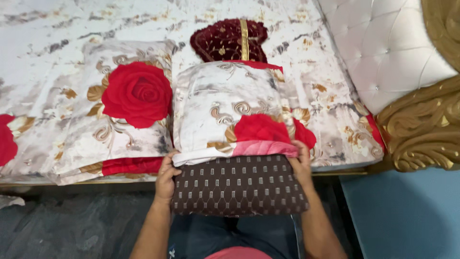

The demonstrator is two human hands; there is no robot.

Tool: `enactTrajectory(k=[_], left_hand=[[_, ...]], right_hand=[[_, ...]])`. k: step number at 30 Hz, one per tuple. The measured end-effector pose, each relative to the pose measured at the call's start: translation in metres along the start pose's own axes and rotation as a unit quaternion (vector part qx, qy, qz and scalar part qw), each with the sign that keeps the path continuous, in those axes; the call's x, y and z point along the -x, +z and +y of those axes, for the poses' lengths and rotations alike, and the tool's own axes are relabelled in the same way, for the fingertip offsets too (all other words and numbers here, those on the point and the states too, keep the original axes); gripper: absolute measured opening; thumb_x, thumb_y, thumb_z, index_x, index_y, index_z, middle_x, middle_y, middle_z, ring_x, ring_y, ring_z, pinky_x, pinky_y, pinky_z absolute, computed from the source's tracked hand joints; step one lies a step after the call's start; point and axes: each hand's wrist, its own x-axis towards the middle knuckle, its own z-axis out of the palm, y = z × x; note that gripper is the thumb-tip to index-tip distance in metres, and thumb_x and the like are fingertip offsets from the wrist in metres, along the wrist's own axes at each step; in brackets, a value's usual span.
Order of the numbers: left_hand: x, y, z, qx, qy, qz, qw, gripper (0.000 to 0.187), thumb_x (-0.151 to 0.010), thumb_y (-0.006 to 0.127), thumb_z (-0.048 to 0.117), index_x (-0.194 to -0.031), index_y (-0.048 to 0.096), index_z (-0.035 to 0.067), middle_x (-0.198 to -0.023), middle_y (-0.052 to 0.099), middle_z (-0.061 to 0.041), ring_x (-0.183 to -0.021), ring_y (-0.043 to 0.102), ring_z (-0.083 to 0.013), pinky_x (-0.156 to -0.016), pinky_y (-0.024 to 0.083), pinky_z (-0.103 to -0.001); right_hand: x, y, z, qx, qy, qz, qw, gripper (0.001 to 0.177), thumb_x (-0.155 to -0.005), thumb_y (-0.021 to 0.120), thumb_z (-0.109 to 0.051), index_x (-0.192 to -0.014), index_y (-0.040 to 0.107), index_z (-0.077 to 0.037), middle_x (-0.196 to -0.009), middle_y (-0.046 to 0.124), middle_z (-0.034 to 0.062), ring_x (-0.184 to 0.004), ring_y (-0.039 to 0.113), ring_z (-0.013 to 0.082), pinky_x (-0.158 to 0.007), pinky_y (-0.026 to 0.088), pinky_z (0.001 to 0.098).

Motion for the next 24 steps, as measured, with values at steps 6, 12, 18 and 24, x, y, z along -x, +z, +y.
enactTrajectory(k=[6,12,18,24], left_hand=[[0.031,-0.03,-0.073,-0.154,-0.128,0.113,0.973,0.028,-0.09,0.068,0.004,-0.117,0.061,0.001,-0.105,0.064,-0.008,-0.098,0.058,-0.0188,-0.089,0.047,-0.031],[0.033,-0.039,-0.068,-0.452,0.163,0.031,0.876,0.021,-0.08,0.073,0.004,-0.096,0.062,0.002,-0.113,0.062,-0.007,-0.104,0.06,-0.0158,-0.088,0.048,-0.03],[0.036,-0.039,-0.086,-0.355,-0.039,0.13,0.925,0.013,-0.088,0.069,0.002,-0.079,0.06,0.004,-0.074,0.057,-0.003,-0.072,0.049,-0.0107,-0.064,0.043,-0.028],[0.038,-0.053,-0.088,-0.362,-0.045,0.087,0.927,0.013,-0.085,0.07,-0.002,-0.093,0.061,0.002,-0.081,0.059,0.0,-0.075,0.051,-0.0059,-0.067,0.045,-0.024]], right_hand=[[0.033,-0.011,0.087,0.063,0.046,0.049,0.996,0.03,-0.101,0.066,-0.001,-0.129,0.055,-0.001,-0.118,0.063,0.0076,-0.11,0.059,0.0157,-0.098,0.048,0.0294],[0.029,-0.022,0.096,-0.019,0.079,0.078,0.994,0.044,-0.089,0.066,0.0,-0.13,0.05,-0.009,-0.116,0.064,0.0034,-0.104,0.061,0.011,-0.092,0.05,0.0245],[0.033,-0.016,0.093,-0.135,0.09,0.058,0.985,0.02,-0.101,0.07,0.0,-0.11,0.053,-0.006,-0.097,0.064,0.0077,-0.08,0.06,0.0112,-0.069,0.05,0.0253],[0.048,-0.021,0.079,-0.035,0.133,0.042,0.99,0.031,-0.101,0.064,-0.004,-0.13,0.057,-0.003,-0.123,0.062,0.011,-0.109,0.059,0.0143,-0.093,0.047,0.0284]])
